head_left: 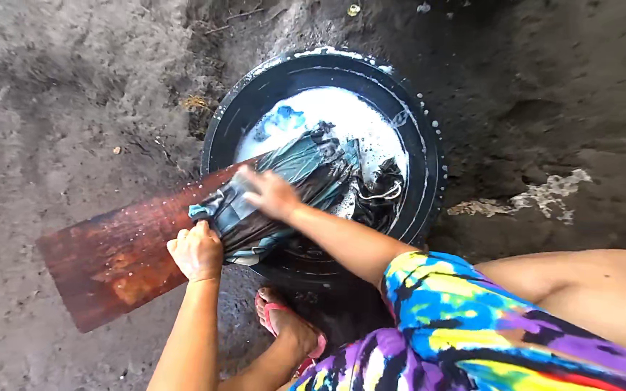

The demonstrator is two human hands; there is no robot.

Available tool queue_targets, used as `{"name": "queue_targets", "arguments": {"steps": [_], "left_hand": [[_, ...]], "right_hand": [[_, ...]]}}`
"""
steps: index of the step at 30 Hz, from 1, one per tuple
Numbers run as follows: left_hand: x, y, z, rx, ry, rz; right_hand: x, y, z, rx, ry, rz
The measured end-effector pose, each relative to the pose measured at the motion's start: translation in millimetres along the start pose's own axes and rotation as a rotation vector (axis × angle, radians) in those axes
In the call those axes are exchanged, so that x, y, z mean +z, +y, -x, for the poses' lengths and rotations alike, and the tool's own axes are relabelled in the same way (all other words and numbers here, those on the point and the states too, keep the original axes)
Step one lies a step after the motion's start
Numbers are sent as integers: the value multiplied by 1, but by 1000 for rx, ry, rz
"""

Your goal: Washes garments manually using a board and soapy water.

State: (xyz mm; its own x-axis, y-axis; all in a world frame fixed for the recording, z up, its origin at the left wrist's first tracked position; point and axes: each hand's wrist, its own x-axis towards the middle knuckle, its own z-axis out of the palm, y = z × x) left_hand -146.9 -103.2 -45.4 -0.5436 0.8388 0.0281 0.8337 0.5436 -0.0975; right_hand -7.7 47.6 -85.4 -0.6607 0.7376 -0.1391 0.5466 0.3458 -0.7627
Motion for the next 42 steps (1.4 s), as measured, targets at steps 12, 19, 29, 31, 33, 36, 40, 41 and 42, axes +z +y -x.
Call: {"name": "queue_targets", "arguments": {"steps": [12, 19, 29, 31, 33, 36, 40, 41, 42], "left_hand": [[-1, 6, 0, -14, -40, -3], [0, 7, 0, -42, -39, -12], [0, 9, 0, -55, -75, -8], [2, 8, 0, -61, -61, -9], [3, 7, -1, -53, -51, -19], [3, 8, -2, -46, -65, -22], [1, 6, -3, -46, -73, -17], [0, 8, -5, -51, -71, -13], [0, 10, -3, -64, -88, -16]], "right_hand": [[20, -34, 10, -57, -86, 7], [-76, 123, -32, 568, 230, 81], [-38, 75, 22, 238, 61, 134], [-70, 129, 16, 494, 160, 162], [-66, 117, 19, 542, 215, 137], [10, 14, 49, 151, 113, 72], [22, 0, 69, -76, -75, 19], [6, 29, 64, -1, -29, 53], [-13, 60, 58, 116, 11, 93]]}}
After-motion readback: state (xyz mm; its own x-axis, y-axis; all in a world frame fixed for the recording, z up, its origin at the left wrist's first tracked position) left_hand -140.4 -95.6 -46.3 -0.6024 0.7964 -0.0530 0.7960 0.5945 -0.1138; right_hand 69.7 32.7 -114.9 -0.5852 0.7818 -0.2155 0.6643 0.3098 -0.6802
